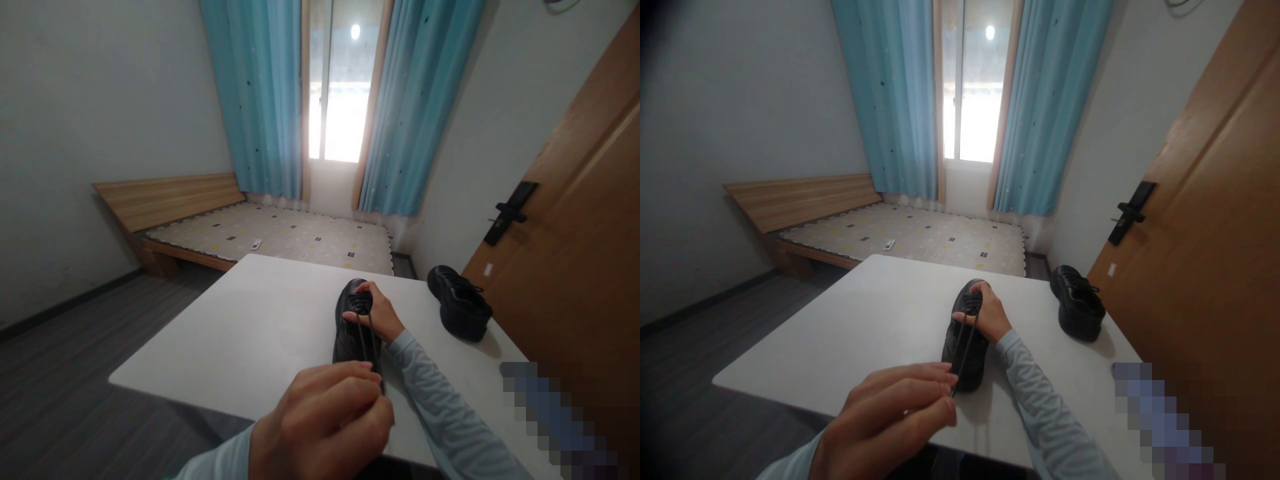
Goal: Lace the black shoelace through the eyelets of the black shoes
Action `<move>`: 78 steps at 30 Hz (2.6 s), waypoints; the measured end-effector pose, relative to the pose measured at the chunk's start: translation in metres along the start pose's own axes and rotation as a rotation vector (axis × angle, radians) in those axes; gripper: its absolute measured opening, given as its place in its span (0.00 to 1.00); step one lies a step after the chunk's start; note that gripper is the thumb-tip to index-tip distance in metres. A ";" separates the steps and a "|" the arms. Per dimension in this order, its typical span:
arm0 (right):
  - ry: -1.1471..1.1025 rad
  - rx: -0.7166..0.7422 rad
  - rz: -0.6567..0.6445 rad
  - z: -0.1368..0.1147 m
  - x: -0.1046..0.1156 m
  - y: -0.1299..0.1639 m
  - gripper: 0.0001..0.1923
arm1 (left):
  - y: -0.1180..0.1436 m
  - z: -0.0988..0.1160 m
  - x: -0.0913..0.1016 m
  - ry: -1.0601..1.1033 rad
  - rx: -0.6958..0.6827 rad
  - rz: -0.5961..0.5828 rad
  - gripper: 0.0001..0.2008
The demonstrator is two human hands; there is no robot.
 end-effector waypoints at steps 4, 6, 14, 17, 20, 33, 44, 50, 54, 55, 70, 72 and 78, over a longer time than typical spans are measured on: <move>0.004 -0.016 -0.001 -0.001 0.000 0.001 0.26 | 0.001 -0.006 0.000 0.045 0.047 0.000 0.09; -0.003 -0.019 -0.005 0.000 -0.001 0.001 0.26 | -0.001 -0.011 -0.001 0.062 0.073 0.034 0.09; -0.045 0.043 -0.018 0.003 -0.005 -0.001 0.24 | -0.030 -0.060 -0.008 0.073 0.272 0.257 0.02; -0.043 0.054 -0.054 0.002 -0.005 -0.002 0.25 | -0.038 -0.090 -0.017 0.264 0.472 0.337 0.04; -0.053 0.051 -0.107 0.001 -0.002 -0.002 0.26 | -0.040 -0.116 -0.029 0.423 0.603 0.426 0.09; -0.145 0.173 -0.096 -0.009 0.024 -0.006 0.09 | 0.012 -0.197 -0.089 0.751 0.912 0.654 0.13; -0.225 -0.004 -0.091 -0.002 0.023 -0.008 0.15 | 0.034 -0.191 -0.122 0.492 0.977 0.027 0.05; -0.333 -0.096 -0.103 0.001 0.017 -0.009 0.16 | 0.025 -0.179 -0.110 -0.047 0.709 -0.030 0.10; -0.379 -0.129 -0.077 0.006 0.016 -0.011 0.17 | 0.018 -0.170 -0.112 0.050 0.653 -0.164 0.13; -0.392 -0.132 -0.068 0.007 0.016 -0.012 0.16 | 0.018 -0.168 -0.113 0.096 0.656 -0.188 0.13; -0.597 -0.298 0.036 0.010 0.023 -0.012 0.17 | 0.017 -0.162 -0.113 0.296 0.708 -0.032 0.06; -0.645 -0.310 0.042 0.011 0.022 -0.012 0.18 | 0.015 -0.161 -0.110 0.281 0.678 0.052 0.07; -0.472 -0.179 -0.017 0.002 0.019 -0.010 0.14 | 0.016 -0.161 -0.107 0.299 0.603 0.150 0.08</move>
Point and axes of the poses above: each hand's wrist, its own y-axis away from the middle knuckle, its own x-axis out of the back of the hand, z = x × y, the point moved 3 cm from there along -y, towards the middle knuckle, and after that the axes turned 7 degrees about -x, right-handed, at the moved point
